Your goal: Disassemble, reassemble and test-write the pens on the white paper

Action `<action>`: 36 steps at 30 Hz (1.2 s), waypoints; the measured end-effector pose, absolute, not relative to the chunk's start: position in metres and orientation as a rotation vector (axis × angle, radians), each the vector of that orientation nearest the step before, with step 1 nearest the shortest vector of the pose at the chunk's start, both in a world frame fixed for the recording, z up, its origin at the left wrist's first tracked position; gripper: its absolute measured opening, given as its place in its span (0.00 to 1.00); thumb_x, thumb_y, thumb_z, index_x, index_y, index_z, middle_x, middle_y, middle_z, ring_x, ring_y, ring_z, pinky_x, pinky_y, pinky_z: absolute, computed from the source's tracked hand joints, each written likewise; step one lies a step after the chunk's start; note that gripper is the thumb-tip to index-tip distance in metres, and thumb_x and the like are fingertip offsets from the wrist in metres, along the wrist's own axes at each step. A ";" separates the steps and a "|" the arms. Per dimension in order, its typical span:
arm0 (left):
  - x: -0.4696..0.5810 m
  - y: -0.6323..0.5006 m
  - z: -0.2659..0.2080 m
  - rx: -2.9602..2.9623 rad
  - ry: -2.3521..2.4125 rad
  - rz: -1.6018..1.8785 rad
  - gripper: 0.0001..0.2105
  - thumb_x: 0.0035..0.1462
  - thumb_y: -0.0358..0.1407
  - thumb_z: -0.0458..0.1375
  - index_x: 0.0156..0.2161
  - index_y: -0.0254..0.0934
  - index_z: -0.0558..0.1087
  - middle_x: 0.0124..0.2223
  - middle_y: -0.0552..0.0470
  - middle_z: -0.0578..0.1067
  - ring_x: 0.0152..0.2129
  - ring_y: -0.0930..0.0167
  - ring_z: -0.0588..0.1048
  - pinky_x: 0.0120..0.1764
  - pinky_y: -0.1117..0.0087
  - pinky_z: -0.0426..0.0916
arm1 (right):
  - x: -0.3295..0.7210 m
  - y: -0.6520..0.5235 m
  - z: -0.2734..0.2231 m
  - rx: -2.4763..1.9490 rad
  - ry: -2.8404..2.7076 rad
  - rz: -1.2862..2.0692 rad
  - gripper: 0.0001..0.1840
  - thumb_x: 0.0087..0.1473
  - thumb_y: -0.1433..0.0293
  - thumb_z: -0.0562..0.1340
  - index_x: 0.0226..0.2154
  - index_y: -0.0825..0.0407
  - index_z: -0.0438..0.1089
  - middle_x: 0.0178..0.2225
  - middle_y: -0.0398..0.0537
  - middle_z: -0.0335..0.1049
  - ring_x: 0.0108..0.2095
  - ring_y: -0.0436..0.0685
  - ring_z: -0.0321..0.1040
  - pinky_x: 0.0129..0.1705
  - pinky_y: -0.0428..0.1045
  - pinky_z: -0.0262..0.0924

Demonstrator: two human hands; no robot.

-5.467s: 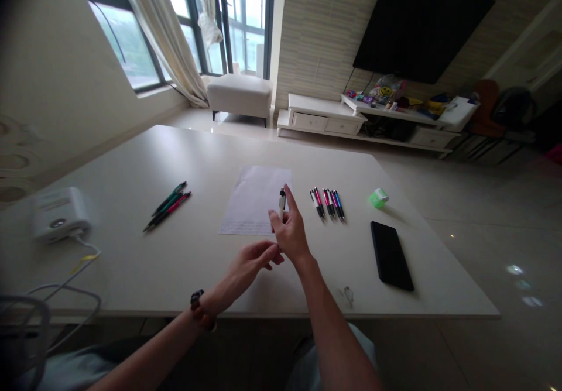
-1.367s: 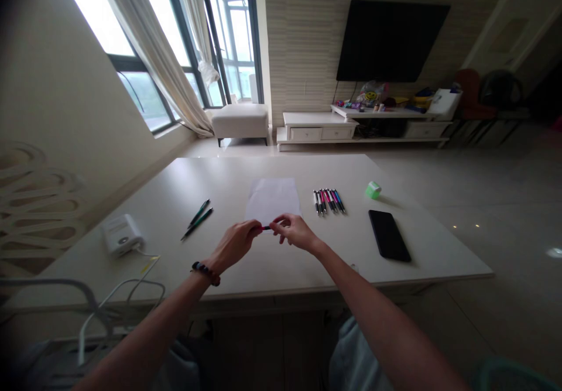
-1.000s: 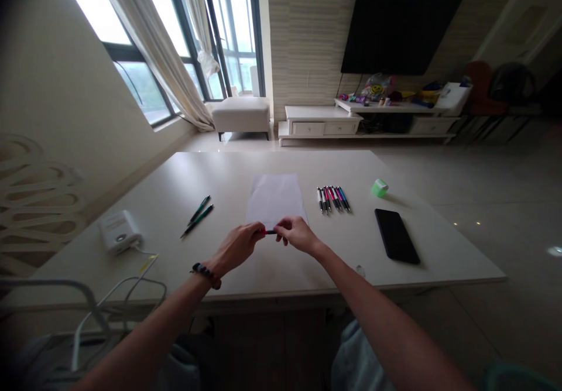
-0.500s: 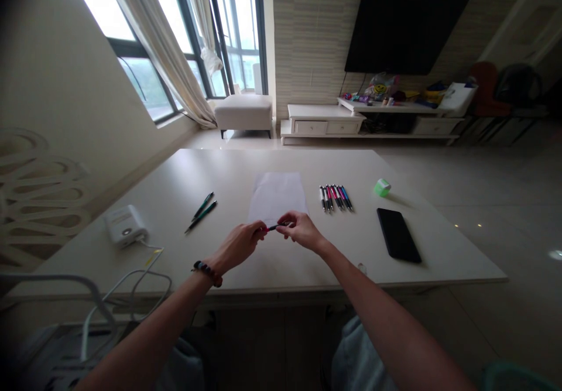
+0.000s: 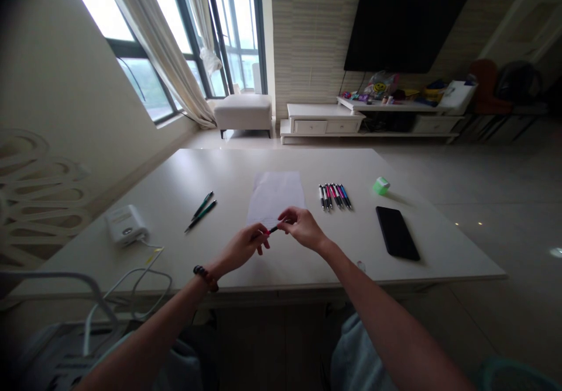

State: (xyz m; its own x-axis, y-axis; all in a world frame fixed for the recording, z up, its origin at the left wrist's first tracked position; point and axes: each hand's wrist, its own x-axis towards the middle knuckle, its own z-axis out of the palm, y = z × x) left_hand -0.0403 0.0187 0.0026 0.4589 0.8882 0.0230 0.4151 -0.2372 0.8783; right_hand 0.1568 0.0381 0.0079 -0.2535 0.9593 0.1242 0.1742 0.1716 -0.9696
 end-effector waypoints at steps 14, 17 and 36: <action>-0.020 0.005 0.003 1.283 0.811 0.714 0.18 0.54 0.49 0.55 0.32 0.33 0.66 0.29 0.48 0.75 0.20 0.76 0.71 0.22 0.76 0.58 | 0.155 0.026 0.028 -1.001 -1.384 1.363 0.19 0.39 0.60 0.69 0.33 0.55 0.73 0.31 0.49 0.75 0.32 0.54 0.70 0.33 0.48 0.63; -0.019 0.004 0.005 1.273 0.827 0.745 0.17 0.54 0.49 0.55 0.33 0.34 0.66 0.29 0.50 0.74 0.19 0.77 0.68 0.22 0.76 0.57 | 0.152 0.025 0.029 -1.026 -1.359 1.349 0.18 0.37 0.61 0.70 0.30 0.55 0.72 0.30 0.49 0.75 0.32 0.54 0.70 0.36 0.50 0.64; -0.003 -0.004 0.010 0.994 0.722 0.835 0.16 0.50 0.46 0.60 0.34 0.32 0.68 0.27 0.51 0.69 0.20 0.78 0.63 0.24 0.74 0.56 | 0.149 0.020 0.030 -0.935 -1.289 1.405 0.21 0.39 0.65 0.70 0.38 0.53 0.70 0.32 0.49 0.75 0.36 0.57 0.71 0.40 0.52 0.66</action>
State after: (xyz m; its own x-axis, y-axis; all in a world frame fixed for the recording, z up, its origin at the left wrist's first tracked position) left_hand -0.0033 -0.0044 0.0101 0.4948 0.8577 -0.1397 -0.2629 0.3010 0.9167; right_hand 0.1493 0.0204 0.0302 -0.2293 0.9706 0.0728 -0.1555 0.0373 -0.9871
